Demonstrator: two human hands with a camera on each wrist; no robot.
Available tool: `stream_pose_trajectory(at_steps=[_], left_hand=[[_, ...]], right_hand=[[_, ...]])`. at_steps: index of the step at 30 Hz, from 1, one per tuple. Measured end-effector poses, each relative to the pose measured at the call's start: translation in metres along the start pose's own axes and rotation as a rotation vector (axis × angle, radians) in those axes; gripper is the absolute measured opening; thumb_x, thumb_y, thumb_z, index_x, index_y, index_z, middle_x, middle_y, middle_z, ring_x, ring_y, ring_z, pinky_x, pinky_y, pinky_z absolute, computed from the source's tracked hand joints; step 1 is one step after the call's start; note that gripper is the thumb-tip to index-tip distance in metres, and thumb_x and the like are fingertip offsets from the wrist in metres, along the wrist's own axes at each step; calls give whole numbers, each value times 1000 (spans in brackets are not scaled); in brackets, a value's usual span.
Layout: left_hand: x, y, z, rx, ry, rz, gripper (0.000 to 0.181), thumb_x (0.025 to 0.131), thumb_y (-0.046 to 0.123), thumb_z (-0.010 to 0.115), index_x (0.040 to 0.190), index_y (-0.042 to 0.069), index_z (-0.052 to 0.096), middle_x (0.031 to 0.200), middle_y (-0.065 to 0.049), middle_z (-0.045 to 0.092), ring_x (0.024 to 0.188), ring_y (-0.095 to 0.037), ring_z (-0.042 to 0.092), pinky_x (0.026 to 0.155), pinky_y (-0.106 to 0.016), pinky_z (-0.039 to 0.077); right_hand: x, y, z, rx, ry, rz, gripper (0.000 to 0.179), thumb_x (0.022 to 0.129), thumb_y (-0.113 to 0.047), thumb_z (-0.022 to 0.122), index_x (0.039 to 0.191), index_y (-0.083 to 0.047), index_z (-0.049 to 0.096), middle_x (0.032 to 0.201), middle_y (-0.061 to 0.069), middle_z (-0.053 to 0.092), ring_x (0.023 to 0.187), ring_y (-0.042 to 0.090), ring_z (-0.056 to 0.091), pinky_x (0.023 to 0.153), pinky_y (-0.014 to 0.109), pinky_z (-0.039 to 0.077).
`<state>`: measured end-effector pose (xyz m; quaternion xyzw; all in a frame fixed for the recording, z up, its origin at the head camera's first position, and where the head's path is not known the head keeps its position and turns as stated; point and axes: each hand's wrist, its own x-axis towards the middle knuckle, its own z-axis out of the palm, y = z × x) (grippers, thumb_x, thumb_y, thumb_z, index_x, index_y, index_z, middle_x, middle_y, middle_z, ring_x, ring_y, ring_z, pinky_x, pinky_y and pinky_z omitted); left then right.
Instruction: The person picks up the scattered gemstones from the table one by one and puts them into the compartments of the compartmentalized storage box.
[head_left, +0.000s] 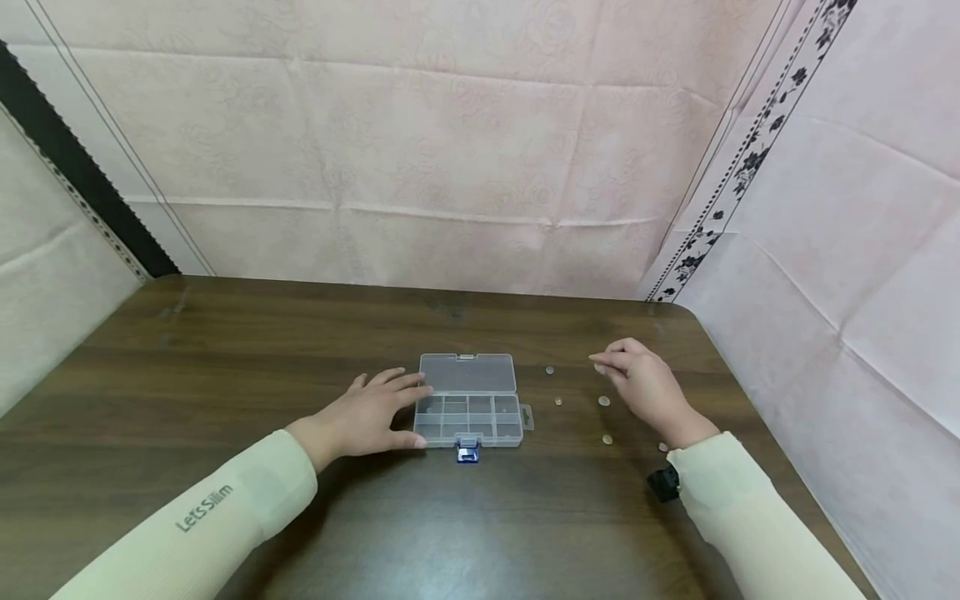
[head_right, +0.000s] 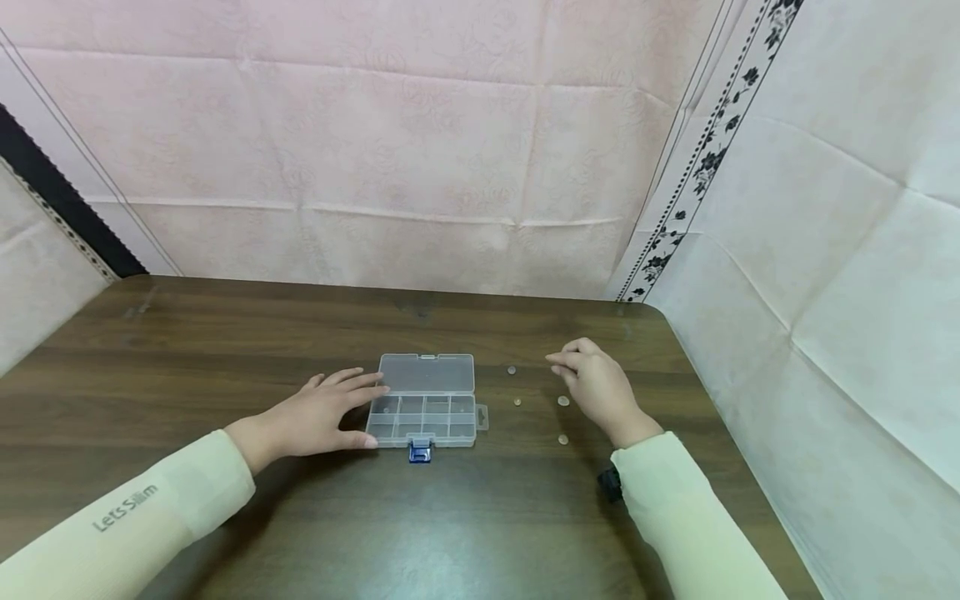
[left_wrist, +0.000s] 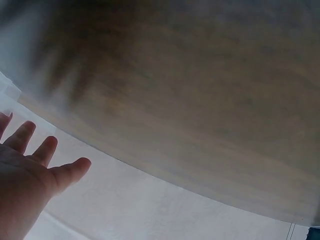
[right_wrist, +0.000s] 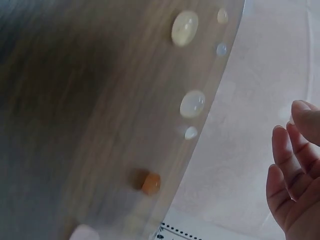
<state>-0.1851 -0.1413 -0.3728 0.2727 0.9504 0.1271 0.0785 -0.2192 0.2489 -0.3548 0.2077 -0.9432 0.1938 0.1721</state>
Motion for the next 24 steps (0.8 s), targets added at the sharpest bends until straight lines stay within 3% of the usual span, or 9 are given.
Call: stream_pose_trajectory(at_steps=[13, 20, 24], left_hand=[[-1, 1, -1, -15, 1, -11, 76, 85, 58, 64, 147, 20, 43, 156, -5, 33, 143, -35, 24, 103, -73, 17], [-2, 3, -2, -18, 1, -11, 75, 85, 57, 64, 147, 20, 43, 156, -5, 32, 143, -35, 24, 102, -74, 17], [-1, 2, -2, -17, 2, -14, 75, 85, 57, 64, 147, 20, 43, 156, -5, 32, 143, -35, 24, 102, -74, 17]], right_hand=[[6, -23, 12, 85, -40, 5, 18, 88, -4, 69, 105, -4, 75, 98, 8, 63, 76, 17, 60, 69, 35, 49], [9, -37, 21, 144, -19, -49, 17, 85, -2, 71, 101, -3, 76, 92, 5, 62, 78, 17, 61, 69, 34, 51], [11, -45, 25, 134, -57, -79, 19, 85, -3, 71, 103, -3, 75, 94, 4, 61, 80, 17, 61, 71, 33, 51]])
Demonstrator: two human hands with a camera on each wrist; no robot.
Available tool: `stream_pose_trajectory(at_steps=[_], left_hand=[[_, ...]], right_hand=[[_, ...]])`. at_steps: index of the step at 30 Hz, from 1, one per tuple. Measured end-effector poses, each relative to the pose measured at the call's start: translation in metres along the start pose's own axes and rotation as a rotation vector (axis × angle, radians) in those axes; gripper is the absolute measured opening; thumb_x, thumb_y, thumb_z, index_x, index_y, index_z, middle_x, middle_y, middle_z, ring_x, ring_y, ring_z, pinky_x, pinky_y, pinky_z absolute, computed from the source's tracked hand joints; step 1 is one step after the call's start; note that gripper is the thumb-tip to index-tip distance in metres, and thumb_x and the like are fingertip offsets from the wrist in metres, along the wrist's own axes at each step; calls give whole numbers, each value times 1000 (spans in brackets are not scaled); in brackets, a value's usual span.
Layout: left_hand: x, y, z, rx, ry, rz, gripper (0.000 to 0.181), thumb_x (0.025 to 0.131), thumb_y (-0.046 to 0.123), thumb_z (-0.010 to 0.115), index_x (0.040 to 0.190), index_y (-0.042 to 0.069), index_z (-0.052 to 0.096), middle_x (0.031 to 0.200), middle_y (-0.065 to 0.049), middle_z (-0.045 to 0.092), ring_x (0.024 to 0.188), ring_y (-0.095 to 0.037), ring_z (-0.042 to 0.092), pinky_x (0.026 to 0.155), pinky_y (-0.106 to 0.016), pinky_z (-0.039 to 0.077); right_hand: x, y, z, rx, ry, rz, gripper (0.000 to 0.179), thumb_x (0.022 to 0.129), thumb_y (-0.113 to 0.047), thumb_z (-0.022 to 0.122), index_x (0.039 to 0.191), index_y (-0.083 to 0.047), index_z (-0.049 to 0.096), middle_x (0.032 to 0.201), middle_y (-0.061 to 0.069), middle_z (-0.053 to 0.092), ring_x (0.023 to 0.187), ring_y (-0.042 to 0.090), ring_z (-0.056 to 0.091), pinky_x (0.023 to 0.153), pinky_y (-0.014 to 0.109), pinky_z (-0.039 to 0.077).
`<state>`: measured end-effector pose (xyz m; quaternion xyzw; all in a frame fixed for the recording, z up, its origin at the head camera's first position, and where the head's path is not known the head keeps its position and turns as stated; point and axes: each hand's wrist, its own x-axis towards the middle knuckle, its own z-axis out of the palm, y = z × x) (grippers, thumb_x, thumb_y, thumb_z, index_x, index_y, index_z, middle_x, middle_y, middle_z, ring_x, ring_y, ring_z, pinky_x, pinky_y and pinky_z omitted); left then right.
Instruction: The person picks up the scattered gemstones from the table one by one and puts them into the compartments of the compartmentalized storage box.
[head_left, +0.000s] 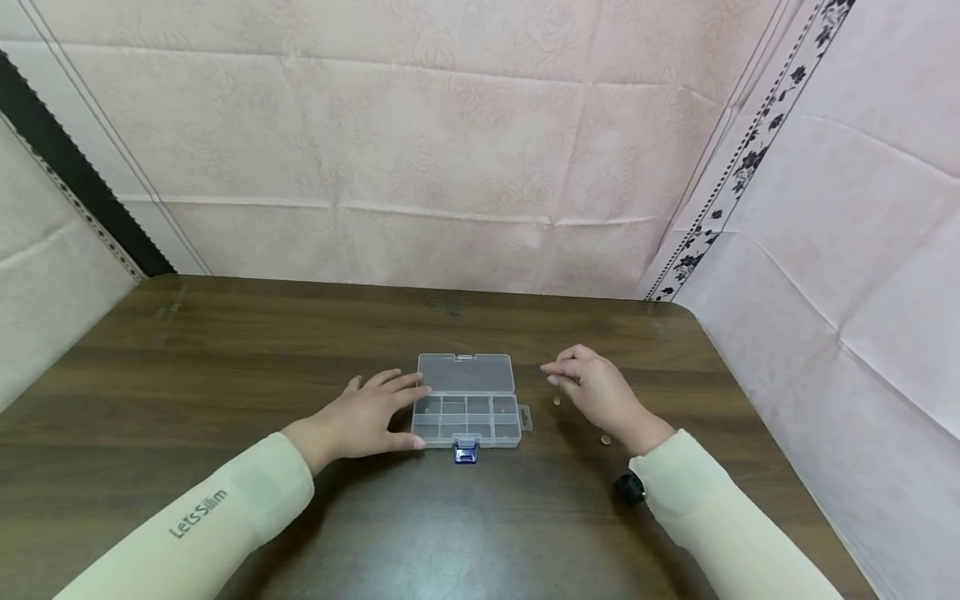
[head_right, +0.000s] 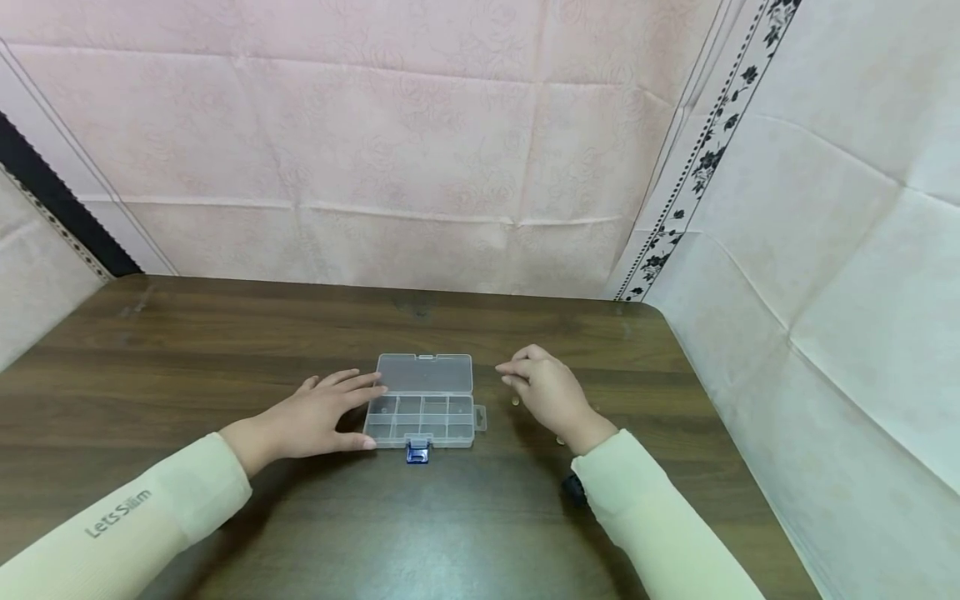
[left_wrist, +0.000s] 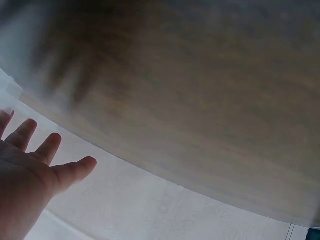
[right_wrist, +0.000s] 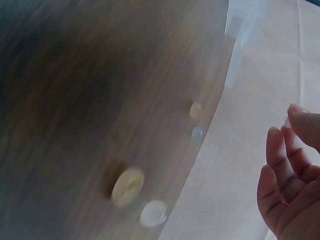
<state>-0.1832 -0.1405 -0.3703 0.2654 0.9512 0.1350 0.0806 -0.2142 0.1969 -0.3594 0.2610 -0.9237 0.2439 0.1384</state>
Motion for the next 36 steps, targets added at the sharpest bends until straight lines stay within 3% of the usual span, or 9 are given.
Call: stream_pose_trajectory(at_steps=[4, 7, 9, 11, 14, 16, 27, 36], left_hand=[[0, 0, 0, 6, -1, -5, 75, 85, 57, 64, 147, 20, 43, 156, -5, 32, 143, -35, 24, 102, -74, 17], [0, 0, 0, 10, -4, -7, 75, 85, 57, 64, 147, 20, 44, 156, -5, 32, 143, -35, 24, 102, -74, 17], [0, 1, 0, 14, -6, -9, 75, 85, 57, 64, 147, 20, 43, 156, -5, 32, 143, -35, 24, 102, -74, 16], [0, 1, 0, 17, -8, -12, 75, 85, 57, 64, 147, 21, 44, 156, -5, 32, 143, -35, 24, 102, -74, 16], [1, 1, 0, 20, -11, -14, 75, 85, 57, 64, 147, 21, 43, 156, -4, 32, 143, -34, 24, 102, -74, 16], [1, 1, 0, 20, -11, -14, 74, 85, 57, 65, 147, 21, 44, 156, -4, 32, 143, -35, 24, 102, -74, 16], [1, 2, -1, 20, -9, -13, 74, 85, 56, 66, 146, 20, 44, 155, -5, 33, 143, -35, 24, 102, -74, 16], [0, 3, -1, 25, -9, -14, 74, 85, 56, 65, 146, 20, 45, 155, -5, 33, 143, -35, 24, 102, -75, 16]], right_hand=[[3, -7, 5, -2, -67, 1, 21, 87, -5, 70, 108, -4, 74, 97, 3, 61, 79, 15, 61, 71, 35, 52], [4, -11, 9, -3, -91, 14, 21, 88, -7, 69, 108, -6, 74, 98, 1, 61, 83, 15, 62, 85, 51, 49], [5, -14, 11, -4, -98, 5, 20, 88, -7, 69, 108, -6, 75, 98, 1, 61, 86, 15, 62, 85, 54, 48], [5, -18, 12, -10, -98, -7, 19, 88, -7, 69, 106, -7, 75, 97, 1, 61, 86, 15, 62, 86, 51, 49], [6, -22, 14, -11, -112, -41, 18, 88, -5, 69, 105, -5, 75, 96, 2, 61, 83, 14, 61, 74, 32, 53], [6, -24, 16, -9, -127, -50, 18, 88, -6, 69, 105, -6, 76, 96, 1, 61, 83, 13, 61, 73, 29, 52], [6, -34, 25, -31, -166, -129, 17, 88, -7, 70, 104, -8, 76, 97, 0, 61, 78, 9, 60, 68, 22, 50], [7, -39, 27, -64, -211, -158, 18, 89, -8, 68, 105, -10, 76, 99, -1, 62, 82, 9, 62, 72, 23, 51]])
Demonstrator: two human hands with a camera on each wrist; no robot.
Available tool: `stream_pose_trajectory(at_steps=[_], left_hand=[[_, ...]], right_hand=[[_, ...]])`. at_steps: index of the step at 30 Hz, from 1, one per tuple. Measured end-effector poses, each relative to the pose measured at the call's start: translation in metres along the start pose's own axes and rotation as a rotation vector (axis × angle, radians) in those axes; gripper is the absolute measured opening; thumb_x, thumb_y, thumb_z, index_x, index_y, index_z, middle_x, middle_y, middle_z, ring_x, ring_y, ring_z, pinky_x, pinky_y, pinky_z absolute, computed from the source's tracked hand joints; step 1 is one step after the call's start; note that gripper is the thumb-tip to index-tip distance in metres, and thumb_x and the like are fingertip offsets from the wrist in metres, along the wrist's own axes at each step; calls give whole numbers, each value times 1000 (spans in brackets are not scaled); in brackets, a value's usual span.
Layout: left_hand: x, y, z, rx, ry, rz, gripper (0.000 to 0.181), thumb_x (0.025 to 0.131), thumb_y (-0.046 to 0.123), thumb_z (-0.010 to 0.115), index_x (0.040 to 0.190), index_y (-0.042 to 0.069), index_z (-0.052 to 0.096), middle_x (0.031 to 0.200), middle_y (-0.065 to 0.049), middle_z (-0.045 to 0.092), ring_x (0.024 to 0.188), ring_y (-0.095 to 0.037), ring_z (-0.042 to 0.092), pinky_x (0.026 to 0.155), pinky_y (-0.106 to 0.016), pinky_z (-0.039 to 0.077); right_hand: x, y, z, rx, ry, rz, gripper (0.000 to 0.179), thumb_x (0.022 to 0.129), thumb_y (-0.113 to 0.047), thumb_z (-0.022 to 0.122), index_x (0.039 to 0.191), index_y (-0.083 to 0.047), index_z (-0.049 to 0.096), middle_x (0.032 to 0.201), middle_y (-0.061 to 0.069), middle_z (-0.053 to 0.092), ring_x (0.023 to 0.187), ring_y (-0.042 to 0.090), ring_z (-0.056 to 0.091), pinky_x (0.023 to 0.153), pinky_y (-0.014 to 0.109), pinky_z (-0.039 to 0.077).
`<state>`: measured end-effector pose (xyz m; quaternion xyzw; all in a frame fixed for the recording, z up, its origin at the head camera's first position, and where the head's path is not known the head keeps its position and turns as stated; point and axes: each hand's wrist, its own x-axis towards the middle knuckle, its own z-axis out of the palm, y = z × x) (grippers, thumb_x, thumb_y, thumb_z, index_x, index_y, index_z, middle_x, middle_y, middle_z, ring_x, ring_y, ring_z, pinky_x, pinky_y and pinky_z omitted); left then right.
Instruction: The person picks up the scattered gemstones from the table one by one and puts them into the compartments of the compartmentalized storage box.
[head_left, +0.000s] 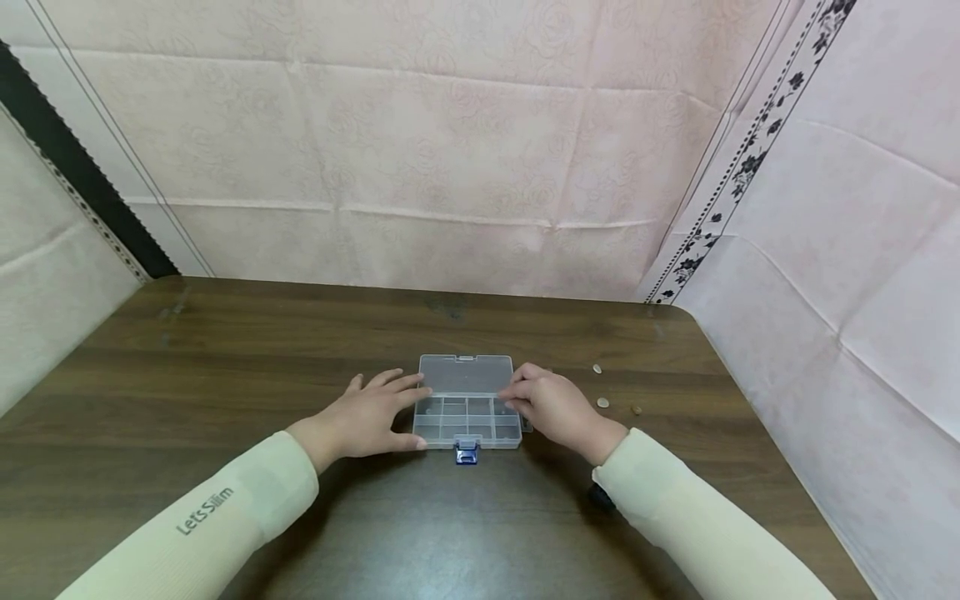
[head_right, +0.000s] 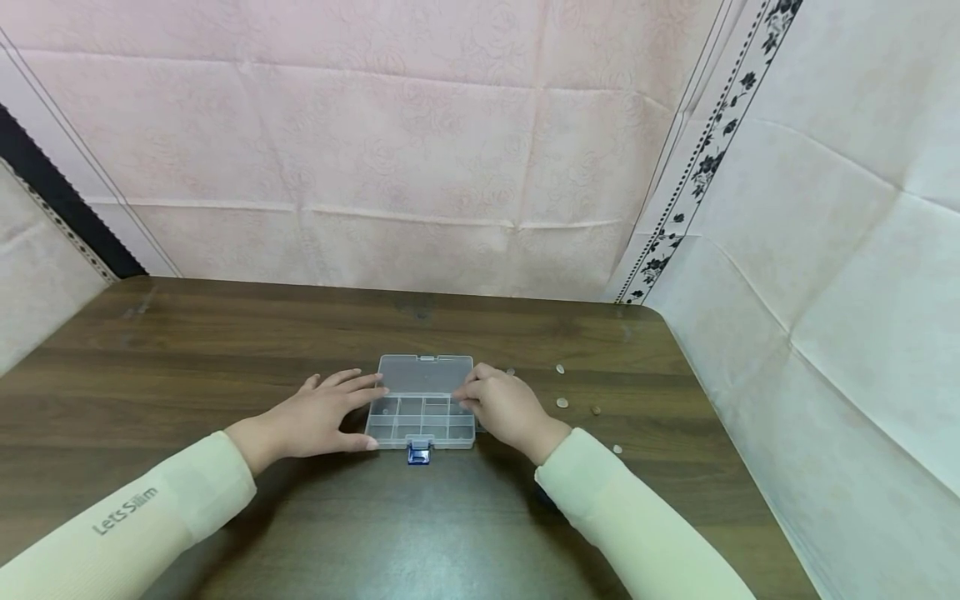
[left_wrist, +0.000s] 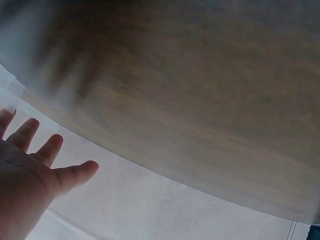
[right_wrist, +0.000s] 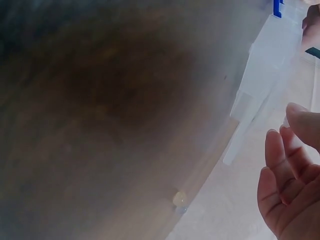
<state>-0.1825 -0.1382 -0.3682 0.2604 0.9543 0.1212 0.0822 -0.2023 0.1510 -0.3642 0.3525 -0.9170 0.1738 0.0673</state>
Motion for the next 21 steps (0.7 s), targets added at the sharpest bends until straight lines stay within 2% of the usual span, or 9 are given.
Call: stream_pose_trajectory(at_steps=[7, 16, 21], left_hand=[[0, 1, -1, -1, -3, -8, 74, 84, 56, 66, 146, 21, 45, 155, -5, 33, 143, -35, 24, 102, -75, 16], [0, 1, -1, -5, -6, -7, 73, 85, 55, 66, 146, 21, 45, 155, -5, 33, 144, -35, 23, 102, -75, 15], [0, 1, -1, -3, -5, -6, 73, 85, 55, 66, 146, 20, 45, 155, -5, 33, 144, -35, 23, 102, -75, 15]], right_hand=[[1, 0, 2, -40, -26, -19, 17, 88, -9, 70, 104, -10, 77, 99, -1, 63, 84, 10, 62, 75, 26, 52], [3, 0, 2, -51, -21, -41, 19, 87, -8, 71, 105, -10, 76, 97, 0, 63, 82, 12, 61, 72, 25, 52], [5, -1, 1, -72, 11, -31, 26, 86, -16, 73, 113, -13, 74, 107, 3, 64, 94, 17, 61, 80, 33, 52]])
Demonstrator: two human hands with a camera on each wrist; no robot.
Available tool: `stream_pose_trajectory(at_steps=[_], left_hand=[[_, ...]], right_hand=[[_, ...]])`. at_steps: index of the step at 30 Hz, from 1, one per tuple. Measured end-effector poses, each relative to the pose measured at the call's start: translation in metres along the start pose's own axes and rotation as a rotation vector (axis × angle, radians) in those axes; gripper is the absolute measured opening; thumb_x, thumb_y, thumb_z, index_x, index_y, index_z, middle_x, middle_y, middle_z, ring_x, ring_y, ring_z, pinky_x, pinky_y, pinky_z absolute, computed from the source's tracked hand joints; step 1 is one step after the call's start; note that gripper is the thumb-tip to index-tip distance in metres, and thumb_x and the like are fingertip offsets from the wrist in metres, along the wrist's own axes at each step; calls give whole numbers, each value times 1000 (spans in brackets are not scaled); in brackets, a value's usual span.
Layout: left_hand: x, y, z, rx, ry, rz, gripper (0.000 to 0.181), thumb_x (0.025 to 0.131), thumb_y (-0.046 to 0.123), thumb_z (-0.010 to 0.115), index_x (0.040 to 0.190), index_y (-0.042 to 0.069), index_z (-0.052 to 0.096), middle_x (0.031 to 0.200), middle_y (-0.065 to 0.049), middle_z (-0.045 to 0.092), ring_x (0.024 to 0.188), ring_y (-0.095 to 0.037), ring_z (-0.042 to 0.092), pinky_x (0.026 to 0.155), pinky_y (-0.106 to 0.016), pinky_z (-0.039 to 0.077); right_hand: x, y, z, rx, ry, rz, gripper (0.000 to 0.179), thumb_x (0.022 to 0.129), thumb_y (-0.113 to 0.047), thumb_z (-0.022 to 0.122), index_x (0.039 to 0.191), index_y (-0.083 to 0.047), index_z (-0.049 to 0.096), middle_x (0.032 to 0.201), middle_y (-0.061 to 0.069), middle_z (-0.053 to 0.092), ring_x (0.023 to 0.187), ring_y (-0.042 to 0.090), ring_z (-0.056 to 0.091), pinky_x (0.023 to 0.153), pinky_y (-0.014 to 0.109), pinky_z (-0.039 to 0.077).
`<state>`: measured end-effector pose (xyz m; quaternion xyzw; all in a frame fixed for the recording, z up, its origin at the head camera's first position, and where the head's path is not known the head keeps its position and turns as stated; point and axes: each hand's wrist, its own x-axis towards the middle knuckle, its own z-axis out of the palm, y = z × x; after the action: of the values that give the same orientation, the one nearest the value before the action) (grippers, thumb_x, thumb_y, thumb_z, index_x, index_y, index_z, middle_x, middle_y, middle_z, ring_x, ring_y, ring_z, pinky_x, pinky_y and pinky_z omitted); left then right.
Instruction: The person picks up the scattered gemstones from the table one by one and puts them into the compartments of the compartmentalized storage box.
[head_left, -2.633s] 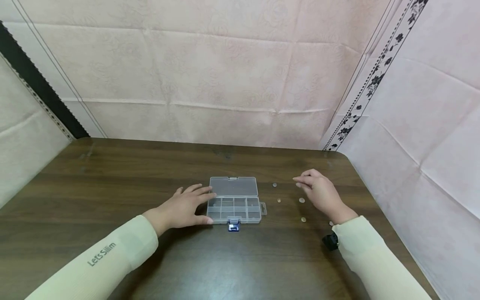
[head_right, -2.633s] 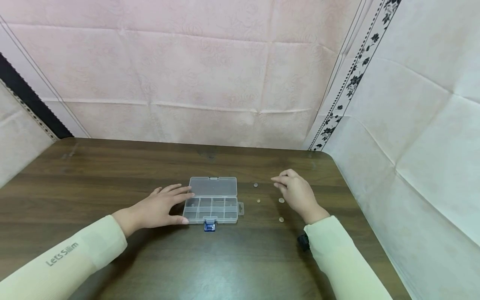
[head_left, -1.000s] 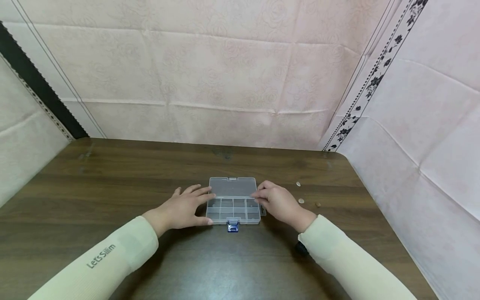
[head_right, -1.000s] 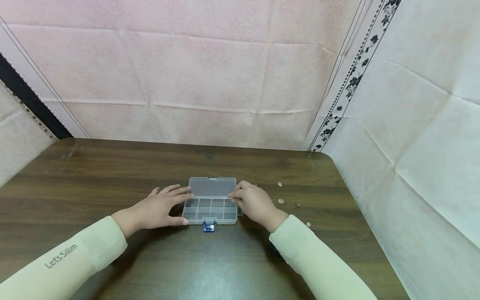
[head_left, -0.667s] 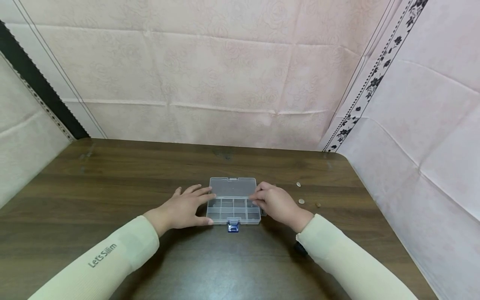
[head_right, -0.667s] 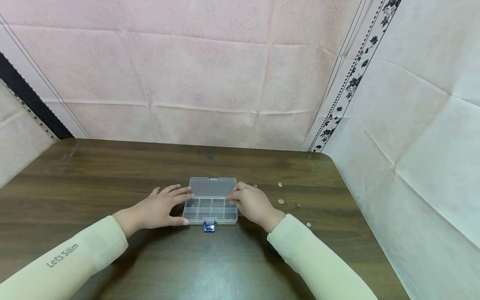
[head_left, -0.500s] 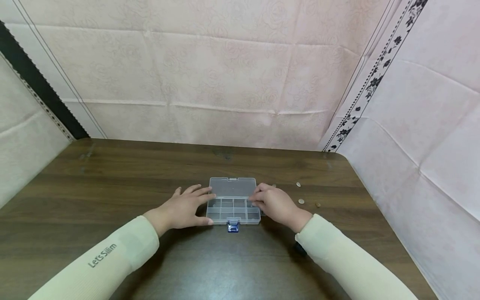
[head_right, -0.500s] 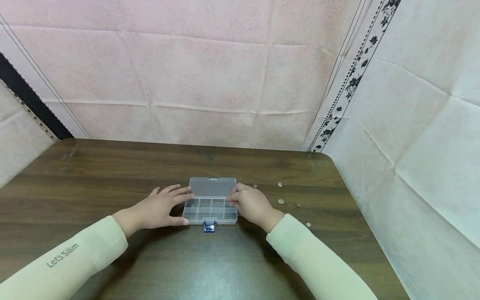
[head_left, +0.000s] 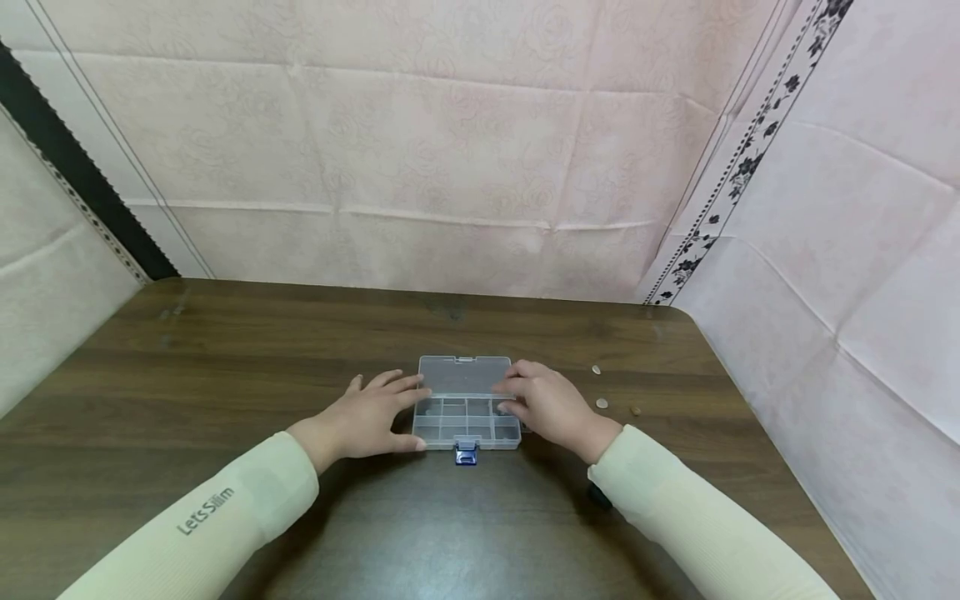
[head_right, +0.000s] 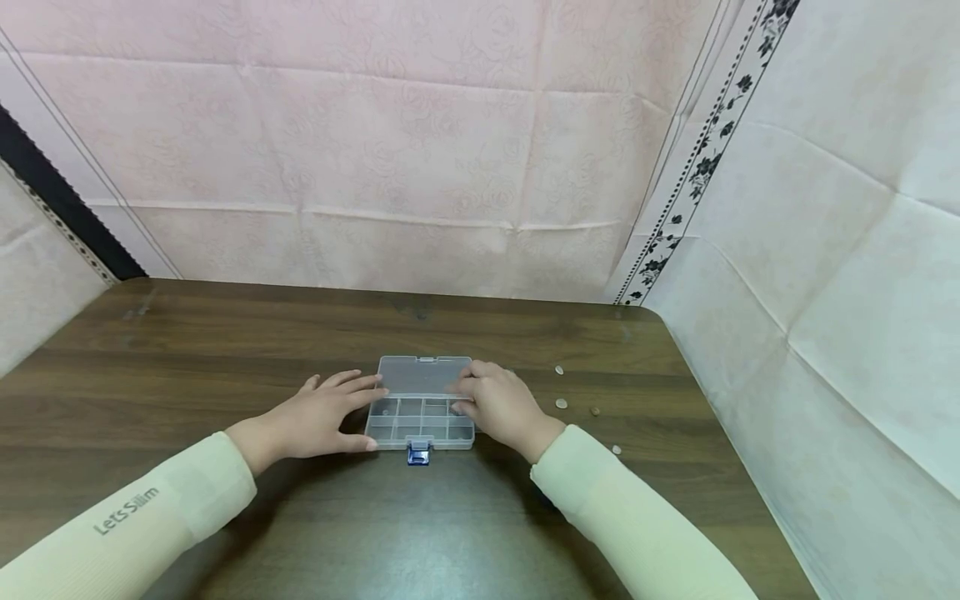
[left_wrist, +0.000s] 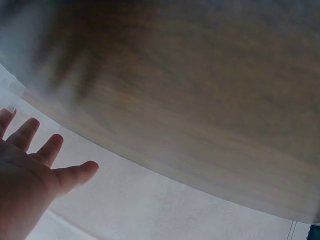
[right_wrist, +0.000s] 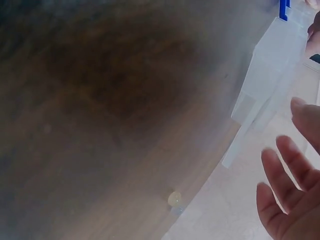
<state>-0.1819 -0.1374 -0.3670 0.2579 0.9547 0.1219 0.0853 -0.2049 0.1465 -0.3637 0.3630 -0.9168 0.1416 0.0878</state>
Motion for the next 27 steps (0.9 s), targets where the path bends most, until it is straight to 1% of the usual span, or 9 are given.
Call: stream_pose_trajectory(at_steps=[2, 5, 9, 14, 17, 21, 27], left_hand=[[0, 0, 0, 1, 0, -2, 73, 85, 55, 66, 146, 20, 45, 155, -5, 33, 143, -35, 23, 102, -75, 15], [0, 0, 0, 3, -1, -4, 73, 85, 55, 66, 146, 21, 45, 155, -6, 34, 143, -35, 23, 102, -75, 15], [0, 1, -1, 0, -4, -6, 73, 85, 55, 66, 146, 21, 45, 155, -6, 33, 143, -36, 23, 102, -75, 14], [0, 1, -1, -7, -4, -9, 73, 85, 54, 67, 146, 21, 45, 155, -6, 33, 144, -36, 23, 103, -75, 13], [-1, 0, -1, -9, -1, -6, 73, 85, 54, 67, 146, 20, 45, 155, -6, 34, 143, -36, 23, 103, -75, 13], [-1, 0, 0, -8, 2, -2, 73, 85, 54, 67, 146, 21, 45, 155, -6, 34, 143, -36, 23, 103, -75, 14], [-1, 0, -1, -5, 0, -3, 73, 85, 55, 66, 146, 21, 45, 155, -6, 34, 143, -36, 23, 102, -75, 14]], right_hand=[[0, 0, -1, -8, 2, 13, 33, 87, -21, 73, 119, -14, 71, 116, 5, 63, 105, 20, 60, 89, 38, 50], [1, -1, -3, -19, -1, 40, 44, 87, -28, 73, 128, -16, 65, 131, 8, 58, 121, 25, 53, 101, 46, 42], [0, -3, -5, -54, 8, 55, 55, 87, -37, 72, 137, -18, 57, 144, 9, 48, 134, 29, 42, 108, 53, 33], [-1, -3, -9, -103, 23, 49, 62, 86, -44, 70, 140, -19, 53, 149, 9, 42, 140, 31, 34, 109, 55, 30], [-3, -3, -11, -110, 20, 58, 65, 85, -47, 70, 142, -20, 51, 151, 7, 39, 141, 30, 31, 110, 56, 28], [-7, -1, -15, -99, 22, 69, 68, 85, -50, 69, 144, -22, 49, 152, 6, 37, 143, 28, 29, 110, 58, 27], [-18, 5, -21, -60, 55, 78, 68, 84, -49, 71, 143, -22, 50, 152, 4, 38, 143, 28, 29, 107, 61, 28]])
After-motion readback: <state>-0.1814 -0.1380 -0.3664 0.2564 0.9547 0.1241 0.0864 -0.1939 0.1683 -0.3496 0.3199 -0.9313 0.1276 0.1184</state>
